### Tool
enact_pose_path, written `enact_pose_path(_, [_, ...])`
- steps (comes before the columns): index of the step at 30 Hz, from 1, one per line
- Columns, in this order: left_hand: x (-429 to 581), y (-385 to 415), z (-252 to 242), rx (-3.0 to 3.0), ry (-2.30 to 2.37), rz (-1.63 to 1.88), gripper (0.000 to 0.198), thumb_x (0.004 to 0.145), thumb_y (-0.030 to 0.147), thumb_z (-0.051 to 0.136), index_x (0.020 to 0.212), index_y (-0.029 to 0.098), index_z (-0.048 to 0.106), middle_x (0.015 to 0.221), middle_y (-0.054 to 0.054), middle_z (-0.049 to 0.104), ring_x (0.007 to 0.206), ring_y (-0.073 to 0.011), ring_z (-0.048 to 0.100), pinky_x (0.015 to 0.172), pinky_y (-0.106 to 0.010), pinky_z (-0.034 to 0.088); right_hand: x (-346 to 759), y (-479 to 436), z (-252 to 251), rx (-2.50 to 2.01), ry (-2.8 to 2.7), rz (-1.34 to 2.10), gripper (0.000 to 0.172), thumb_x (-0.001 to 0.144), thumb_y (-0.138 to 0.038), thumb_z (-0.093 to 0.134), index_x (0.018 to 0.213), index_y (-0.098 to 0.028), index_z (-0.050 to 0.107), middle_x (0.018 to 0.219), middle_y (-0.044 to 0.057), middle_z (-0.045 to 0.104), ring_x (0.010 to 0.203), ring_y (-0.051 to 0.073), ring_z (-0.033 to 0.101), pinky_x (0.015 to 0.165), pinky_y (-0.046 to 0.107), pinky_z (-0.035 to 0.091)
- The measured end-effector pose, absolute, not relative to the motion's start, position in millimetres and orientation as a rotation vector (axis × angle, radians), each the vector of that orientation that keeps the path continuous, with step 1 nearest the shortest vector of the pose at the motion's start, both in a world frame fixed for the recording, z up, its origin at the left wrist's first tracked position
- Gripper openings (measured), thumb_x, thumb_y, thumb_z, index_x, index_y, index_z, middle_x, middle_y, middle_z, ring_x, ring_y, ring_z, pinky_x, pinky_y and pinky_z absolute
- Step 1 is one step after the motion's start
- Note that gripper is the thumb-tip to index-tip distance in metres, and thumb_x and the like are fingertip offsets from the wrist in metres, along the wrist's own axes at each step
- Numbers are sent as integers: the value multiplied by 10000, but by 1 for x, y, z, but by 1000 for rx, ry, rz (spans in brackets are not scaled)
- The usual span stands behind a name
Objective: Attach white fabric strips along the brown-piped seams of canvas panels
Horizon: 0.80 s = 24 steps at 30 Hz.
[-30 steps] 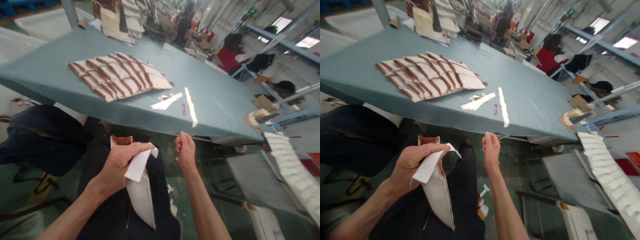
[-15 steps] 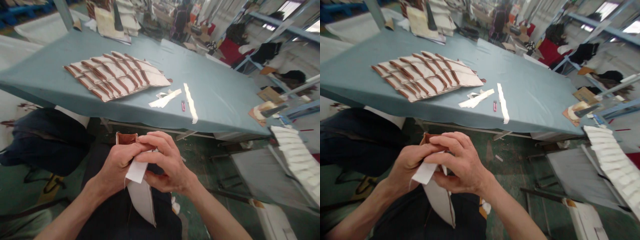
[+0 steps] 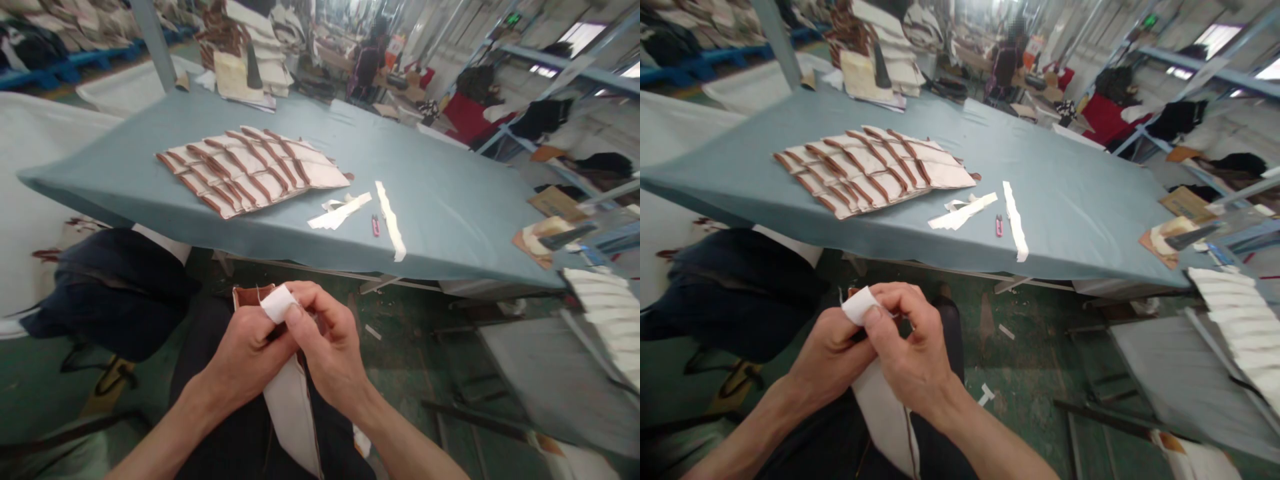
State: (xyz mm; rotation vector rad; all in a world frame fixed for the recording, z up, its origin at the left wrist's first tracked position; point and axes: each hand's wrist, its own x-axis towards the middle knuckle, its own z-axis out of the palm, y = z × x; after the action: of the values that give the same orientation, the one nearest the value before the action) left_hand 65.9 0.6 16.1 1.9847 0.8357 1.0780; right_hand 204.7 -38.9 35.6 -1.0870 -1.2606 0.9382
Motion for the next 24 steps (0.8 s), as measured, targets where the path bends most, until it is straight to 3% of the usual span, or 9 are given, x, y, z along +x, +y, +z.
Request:
enact_pose_path(3, [64, -2, 15, 2012, 885, 1087, 334, 954, 187, 586, 639, 138, 687, 549, 6, 673, 476, -118, 645, 487, -177, 447, 199, -35, 33, -1118, -1161, 1055, 152, 1001, -351, 708, 916, -232, 751, 1021, 45, 822, 945, 204, 737, 865, 342, 566])
enact_pose_path(13, [51, -5, 7, 1976, 1036, 1016, 391, 992, 287, 606, 621, 176, 660, 535, 9, 672, 454, -115, 621, 475, -201, 412, 190, -29, 33, -1137, -1094, 1123, 145, 974, -349, 736, 918, -217, 756, 881, 4, 791, 800, 157, 718, 775, 281, 552])
enact_pose_path(16, [50, -10, 7, 1800, 1117, 1038, 237, 1018, 333, 592, 911, 193, 750, 609, 35, 694, 487, -125, 614, 500, -220, 438, 190, -21, 24, -1159, -1004, 946, 180, 995, -368, 716, 911, -209, 718, 827, -7, 759, 740, 135, 688, 715, 256, 548])
enact_pose_path(18, [47, -16, 3, 1639, 1198, 1106, 302, 1082, 427, 523, 1071, 203, 725, 629, 52, 651, 496, -133, 571, 502, -235, 438, 192, -16, 7, -1183, -929, 798, 237, 1011, -420, 697, 902, -210, 671, 773, -18, 724, 676, 122, 650, 663, 246, 528])
enact_pose_path(22, [37, -28, -13, 1378, 1367, 1241, 657, 1075, 772, 359, 701, 252, 506, 596, 48, 444, 513, -144, 418, 495, -283, 377, 188, -23, -49, -1347, -874, 897, 363, 1000, -569, 675, 928, -218, 616, 666, -49, 630, 555, 106, 539, 555, 237, 437])
enact_pose_path(24, [30, -33, -23, 1331, 1432, 1196, 714, 1047, 843, 279, 636, 273, 406, 582, 40, 402, 520, -154, 399, 500, -299, 367, 180, -36, -78, -1421, -866, 1059, 402, 996, -609, 656, 922, -217, 604, 651, -53, 603, 541, 102, 501, 536, 235, 407])
